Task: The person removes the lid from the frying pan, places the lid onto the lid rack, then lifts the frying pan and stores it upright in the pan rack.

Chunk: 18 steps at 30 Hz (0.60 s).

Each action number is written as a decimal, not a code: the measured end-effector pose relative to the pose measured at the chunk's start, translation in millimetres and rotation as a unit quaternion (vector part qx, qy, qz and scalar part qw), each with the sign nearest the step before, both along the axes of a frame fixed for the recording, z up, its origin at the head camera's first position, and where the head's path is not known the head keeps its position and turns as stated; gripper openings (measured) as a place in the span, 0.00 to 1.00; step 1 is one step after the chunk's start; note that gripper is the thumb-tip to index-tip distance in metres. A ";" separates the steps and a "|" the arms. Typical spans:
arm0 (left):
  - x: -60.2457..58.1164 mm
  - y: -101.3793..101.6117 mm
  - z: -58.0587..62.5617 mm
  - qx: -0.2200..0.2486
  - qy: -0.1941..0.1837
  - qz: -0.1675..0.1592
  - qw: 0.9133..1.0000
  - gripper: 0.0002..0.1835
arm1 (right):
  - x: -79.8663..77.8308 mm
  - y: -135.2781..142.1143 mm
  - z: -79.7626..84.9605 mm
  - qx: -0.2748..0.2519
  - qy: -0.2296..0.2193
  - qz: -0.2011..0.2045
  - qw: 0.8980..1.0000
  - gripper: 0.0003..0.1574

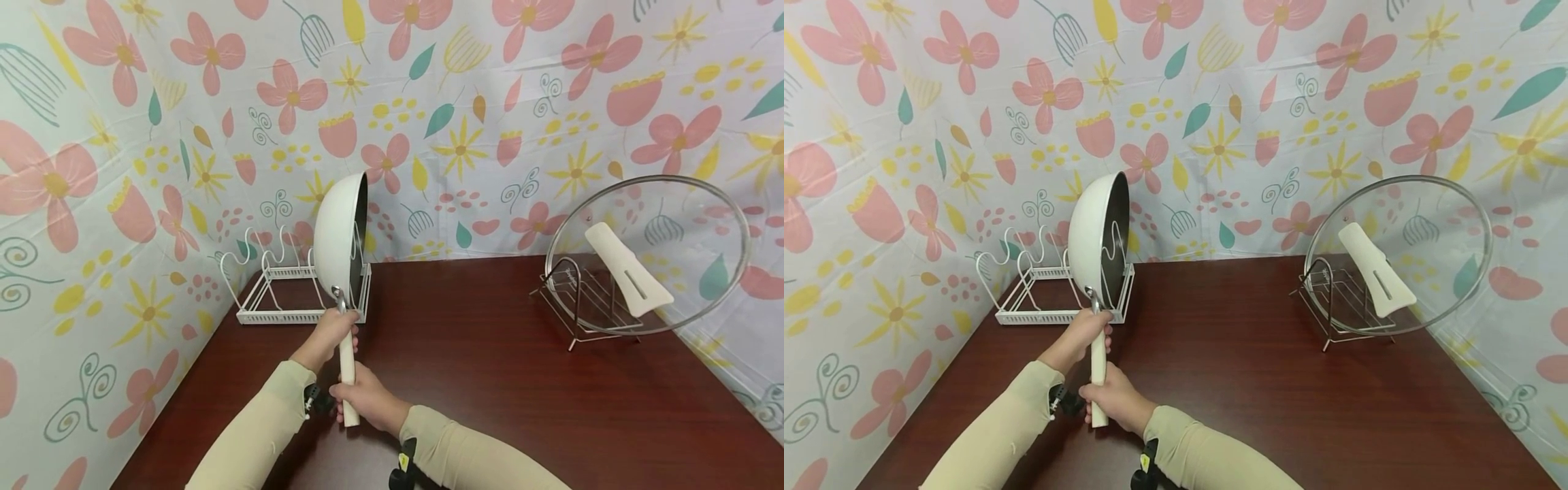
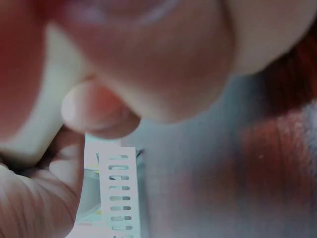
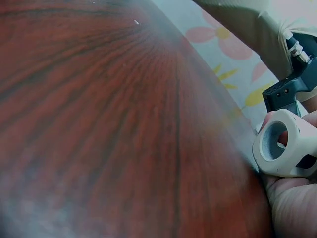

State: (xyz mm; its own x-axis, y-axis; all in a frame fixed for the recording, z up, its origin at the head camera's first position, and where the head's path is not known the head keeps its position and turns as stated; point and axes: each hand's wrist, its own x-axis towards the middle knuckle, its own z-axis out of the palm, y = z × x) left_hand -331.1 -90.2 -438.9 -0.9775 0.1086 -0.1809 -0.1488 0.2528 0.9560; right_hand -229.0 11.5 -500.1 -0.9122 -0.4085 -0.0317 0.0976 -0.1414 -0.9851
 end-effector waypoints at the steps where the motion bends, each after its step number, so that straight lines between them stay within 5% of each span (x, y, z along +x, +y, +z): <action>1: -0.3 -0.4 0.2 -0.005 0.001 -0.005 1.000 0.20 | 0.0 0.3 -0.1 -0.001 -0.002 0.001 1.000 0.19; 8: -3.4 -10.6 4.0 -0.062 0.010 -0.045 0.997 0.26 | 0.4 1.8 -2.5 -0.017 -0.003 0.002 1.000 0.17; 13: -6.8 -23.2 11.0 -0.139 0.058 -0.069 0.986 0.37 | 0.3 1.9 -2.8 -0.024 -0.011 -0.005 1.000 0.17; 18: -11.3 -41.0 14.3 -0.199 0.135 -0.040 0.970 0.23 | 0.7 1.5 -2.4 -0.034 -0.017 -0.011 0.999 0.17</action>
State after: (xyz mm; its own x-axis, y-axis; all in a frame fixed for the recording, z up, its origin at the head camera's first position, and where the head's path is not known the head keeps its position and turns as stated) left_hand -342.4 -131.2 -424.6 -0.9863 0.1604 0.0379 0.1293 0.6108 0.7812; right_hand -228.2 13.0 -502.4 -0.9197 -0.3911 -0.0359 0.1270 -0.2096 -0.9695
